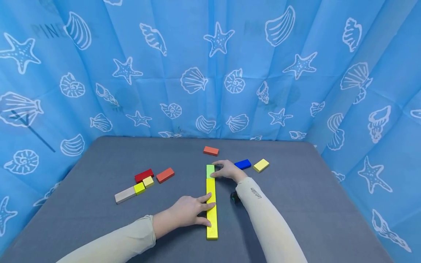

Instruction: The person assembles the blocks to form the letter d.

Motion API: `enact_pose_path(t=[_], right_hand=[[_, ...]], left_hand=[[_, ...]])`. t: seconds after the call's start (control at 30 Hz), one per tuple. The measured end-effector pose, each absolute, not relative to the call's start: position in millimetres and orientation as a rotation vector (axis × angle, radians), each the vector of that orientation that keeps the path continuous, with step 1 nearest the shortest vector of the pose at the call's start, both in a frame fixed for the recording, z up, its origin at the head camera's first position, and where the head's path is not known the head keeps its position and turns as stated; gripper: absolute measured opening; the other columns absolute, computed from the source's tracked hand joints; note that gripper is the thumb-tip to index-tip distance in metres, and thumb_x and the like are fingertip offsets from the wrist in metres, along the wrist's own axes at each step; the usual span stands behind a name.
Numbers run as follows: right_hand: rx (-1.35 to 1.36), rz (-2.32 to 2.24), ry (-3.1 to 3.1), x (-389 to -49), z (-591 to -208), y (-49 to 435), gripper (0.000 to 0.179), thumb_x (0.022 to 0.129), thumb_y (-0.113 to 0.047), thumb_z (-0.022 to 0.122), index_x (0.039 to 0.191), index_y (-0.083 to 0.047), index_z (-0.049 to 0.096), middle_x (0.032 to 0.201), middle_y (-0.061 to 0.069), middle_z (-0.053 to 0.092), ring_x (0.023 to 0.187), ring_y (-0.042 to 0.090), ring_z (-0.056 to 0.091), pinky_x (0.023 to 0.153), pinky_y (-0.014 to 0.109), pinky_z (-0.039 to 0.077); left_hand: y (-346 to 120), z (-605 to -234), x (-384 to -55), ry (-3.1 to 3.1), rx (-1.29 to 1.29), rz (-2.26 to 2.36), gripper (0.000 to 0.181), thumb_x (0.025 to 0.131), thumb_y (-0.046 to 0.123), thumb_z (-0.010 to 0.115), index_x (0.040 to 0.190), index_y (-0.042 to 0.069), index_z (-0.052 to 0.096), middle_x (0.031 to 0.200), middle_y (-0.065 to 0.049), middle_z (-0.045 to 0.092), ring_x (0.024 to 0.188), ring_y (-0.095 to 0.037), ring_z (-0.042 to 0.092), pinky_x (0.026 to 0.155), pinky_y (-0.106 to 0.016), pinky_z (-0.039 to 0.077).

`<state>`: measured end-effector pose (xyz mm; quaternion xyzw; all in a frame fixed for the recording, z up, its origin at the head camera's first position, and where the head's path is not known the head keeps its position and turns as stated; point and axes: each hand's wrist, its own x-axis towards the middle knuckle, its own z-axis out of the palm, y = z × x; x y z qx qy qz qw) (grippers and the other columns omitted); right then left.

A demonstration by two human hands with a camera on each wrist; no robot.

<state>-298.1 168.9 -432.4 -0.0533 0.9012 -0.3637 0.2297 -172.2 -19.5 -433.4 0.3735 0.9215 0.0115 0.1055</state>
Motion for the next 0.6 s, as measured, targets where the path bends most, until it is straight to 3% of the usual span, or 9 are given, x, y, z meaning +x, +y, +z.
enact_pose_path(t=[0.37,0.6], right_hand=[[-0.135,-1.091,2.474,-290,-430,181,0.062,0.091,-0.032,0.069,0.145,-0.012,0.047,0.119,0.014,0.052,0.104,0.029,0.047,0.087,0.042,0.042],[-0.097,-1.151,2.510,-280,-428,186,0.056,0.094,-0.027,0.066,0.143,-0.007,0.048,0.125,0.020,0.053,0.104,0.030,0.052,0.087,0.043,0.047]], left_hand=[[-16,-433,-173,2.740,1.125,0.013,0.066,0.083,0.068,0.056,0.140,0.034,0.053,0.148,0.005,0.045,0.064,-0.009,0.059,0.061,-0.022,0.047],[-17,-433,-172,2.727,1.082,0.001,0.067,0.082,0.068,0.056,0.141,0.035,0.051,0.149,0.006,0.043,0.079,-0.011,0.065,0.067,-0.025,0.049]])
